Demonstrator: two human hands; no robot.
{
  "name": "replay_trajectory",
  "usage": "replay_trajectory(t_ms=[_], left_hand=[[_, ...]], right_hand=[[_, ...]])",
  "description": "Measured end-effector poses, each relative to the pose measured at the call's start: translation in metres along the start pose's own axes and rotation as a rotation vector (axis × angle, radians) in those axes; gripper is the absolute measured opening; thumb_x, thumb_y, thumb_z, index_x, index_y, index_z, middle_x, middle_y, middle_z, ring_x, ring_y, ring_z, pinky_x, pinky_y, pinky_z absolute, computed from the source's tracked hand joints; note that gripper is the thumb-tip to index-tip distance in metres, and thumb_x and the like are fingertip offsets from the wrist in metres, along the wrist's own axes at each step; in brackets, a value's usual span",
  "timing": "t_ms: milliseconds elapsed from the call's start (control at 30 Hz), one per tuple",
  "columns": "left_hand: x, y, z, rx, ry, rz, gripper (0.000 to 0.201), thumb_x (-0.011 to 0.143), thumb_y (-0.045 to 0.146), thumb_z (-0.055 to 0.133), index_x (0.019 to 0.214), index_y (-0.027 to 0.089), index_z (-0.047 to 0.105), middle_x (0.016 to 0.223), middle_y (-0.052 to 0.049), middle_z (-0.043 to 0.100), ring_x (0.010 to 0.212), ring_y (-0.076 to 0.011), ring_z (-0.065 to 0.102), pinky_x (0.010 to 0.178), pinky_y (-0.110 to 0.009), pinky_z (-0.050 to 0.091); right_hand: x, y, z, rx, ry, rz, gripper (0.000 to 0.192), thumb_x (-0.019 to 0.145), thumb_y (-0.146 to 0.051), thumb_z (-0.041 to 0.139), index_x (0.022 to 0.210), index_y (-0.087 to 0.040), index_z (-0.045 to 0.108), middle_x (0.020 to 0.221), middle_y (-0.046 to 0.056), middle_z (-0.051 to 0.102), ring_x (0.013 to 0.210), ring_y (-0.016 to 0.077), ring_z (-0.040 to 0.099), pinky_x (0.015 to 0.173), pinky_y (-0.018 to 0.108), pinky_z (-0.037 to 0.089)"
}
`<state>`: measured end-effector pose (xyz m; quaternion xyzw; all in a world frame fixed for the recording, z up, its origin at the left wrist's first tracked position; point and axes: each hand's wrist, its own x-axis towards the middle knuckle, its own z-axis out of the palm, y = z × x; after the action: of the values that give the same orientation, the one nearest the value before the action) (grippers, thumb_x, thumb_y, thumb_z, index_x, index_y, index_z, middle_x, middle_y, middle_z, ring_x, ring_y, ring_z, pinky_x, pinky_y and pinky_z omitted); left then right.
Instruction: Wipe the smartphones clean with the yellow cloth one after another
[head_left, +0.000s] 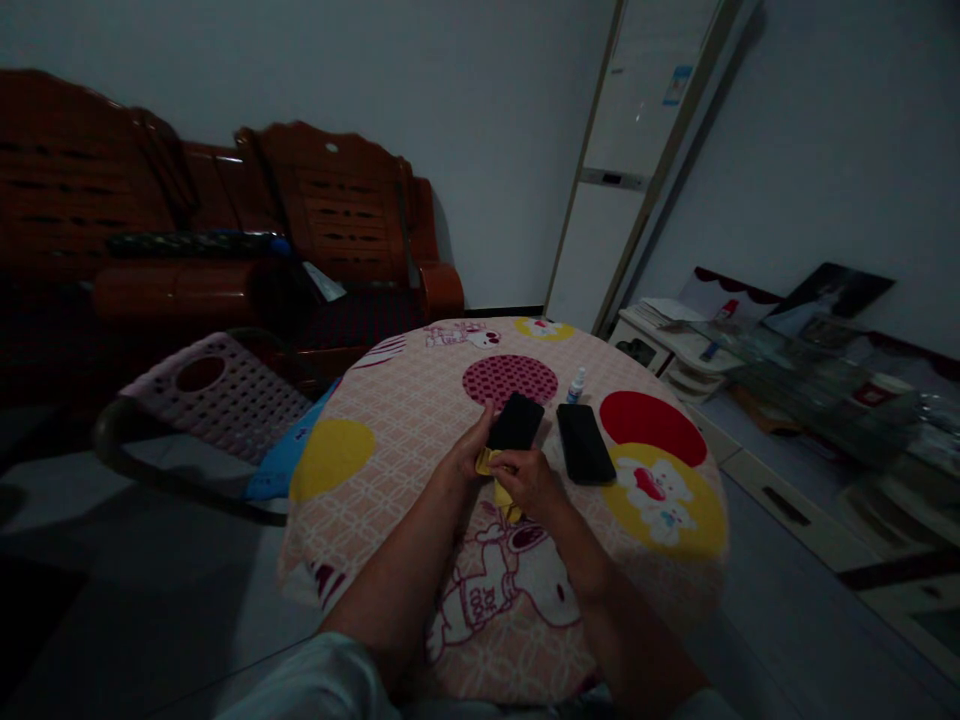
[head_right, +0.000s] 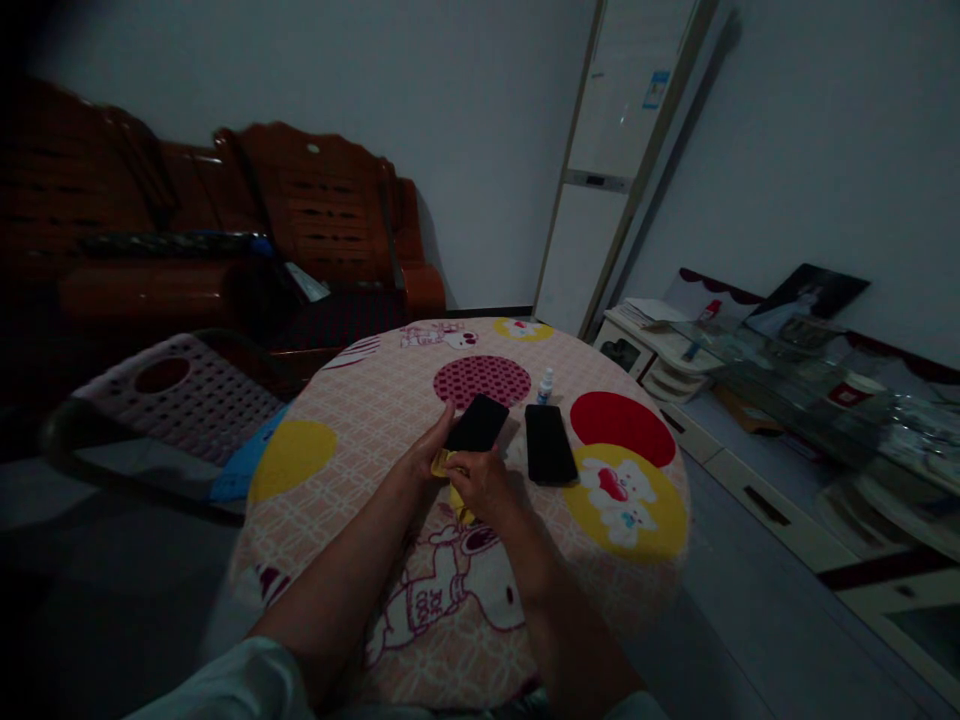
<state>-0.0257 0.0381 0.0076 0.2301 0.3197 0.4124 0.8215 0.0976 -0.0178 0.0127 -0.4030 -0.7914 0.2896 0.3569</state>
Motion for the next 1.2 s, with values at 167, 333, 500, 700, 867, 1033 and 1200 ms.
replay_trajectory(t_ms=[167,333,500,700,867,1033,1200], left_hand=[[0.005,0.001,-0.008,0.007,0.124,0.077,0.027,0.086,0.035,0.054,0.08,0.011,0.064,0.063,-0.008,0.067,0.049,-0.0158,0.06,0.051,-0.025,0.047],[0.01,0.002,-0.017,0.069,0.115,0.218,0.012,0.072,0.021,0.069,0.077,0.012,0.063,0.058,-0.003,0.065,0.045,-0.0137,0.057,0.051,-0.024,0.046],[0.014,-0.004,-0.019,0.055,0.085,0.243,0.017,0.066,0.025,0.073,0.072,0.013,0.062,0.057,-0.003,0.064,0.046,-0.0139,0.057,0.051,-0.024,0.046],[0.016,-0.006,-0.02,0.015,0.216,0.323,0.021,0.066,0.029,0.075,0.066,0.013,0.061,0.056,-0.001,0.063,0.046,-0.0124,0.055,0.049,-0.023,0.042],[0.013,-0.003,-0.016,-0.002,0.262,0.32,0.022,0.067,0.029,0.073,0.062,0.014,0.058,0.052,0.001,0.06,0.042,-0.0103,0.051,0.047,-0.022,0.04],[0.013,-0.006,-0.012,0.054,0.186,0.203,0.021,0.068,0.031,0.071,0.064,0.014,0.06,0.056,-0.002,0.063,0.046,-0.0132,0.055,0.053,-0.025,0.045],[0.015,-0.011,-0.013,0.209,-0.006,0.168,0.025,0.065,0.031,0.073,0.082,0.014,0.067,0.075,-0.005,0.07,0.061,-0.0158,0.062,0.064,-0.028,0.048]], right_hand=[[0.0,0.007,-0.007,0.114,0.024,0.029,0.015,0.077,-0.019,0.06,0.082,-0.019,0.074,0.076,0.002,0.072,0.067,0.0147,0.062,0.064,0.023,0.044],[0.003,0.018,-0.014,0.327,0.283,0.118,0.017,0.073,-0.029,0.065,0.08,-0.017,0.074,0.07,0.002,0.069,0.059,0.013,0.057,0.053,0.021,0.042],[0.003,0.018,-0.016,0.42,0.327,0.147,0.016,0.07,-0.03,0.068,0.077,-0.017,0.074,0.066,0.001,0.068,0.055,0.0122,0.056,0.05,0.021,0.04],[0.0,0.016,-0.012,0.48,0.246,0.132,0.016,0.07,-0.029,0.069,0.08,-0.019,0.075,0.07,0.001,0.07,0.057,0.0126,0.059,0.051,0.021,0.044],[0.0,0.014,-0.011,0.449,0.198,0.127,0.017,0.072,-0.03,0.069,0.085,-0.02,0.076,0.076,0.002,0.073,0.064,0.0158,0.065,0.056,0.024,0.049],[0.002,0.015,-0.013,0.403,0.318,0.099,0.019,0.076,-0.028,0.065,0.091,-0.022,0.075,0.092,0.003,0.075,0.082,0.0202,0.069,0.071,0.03,0.054],[0.005,0.024,-0.021,0.317,0.497,0.09,0.022,0.078,-0.029,0.061,0.093,-0.02,0.075,0.094,0.006,0.074,0.086,0.0215,0.069,0.076,0.032,0.055]])
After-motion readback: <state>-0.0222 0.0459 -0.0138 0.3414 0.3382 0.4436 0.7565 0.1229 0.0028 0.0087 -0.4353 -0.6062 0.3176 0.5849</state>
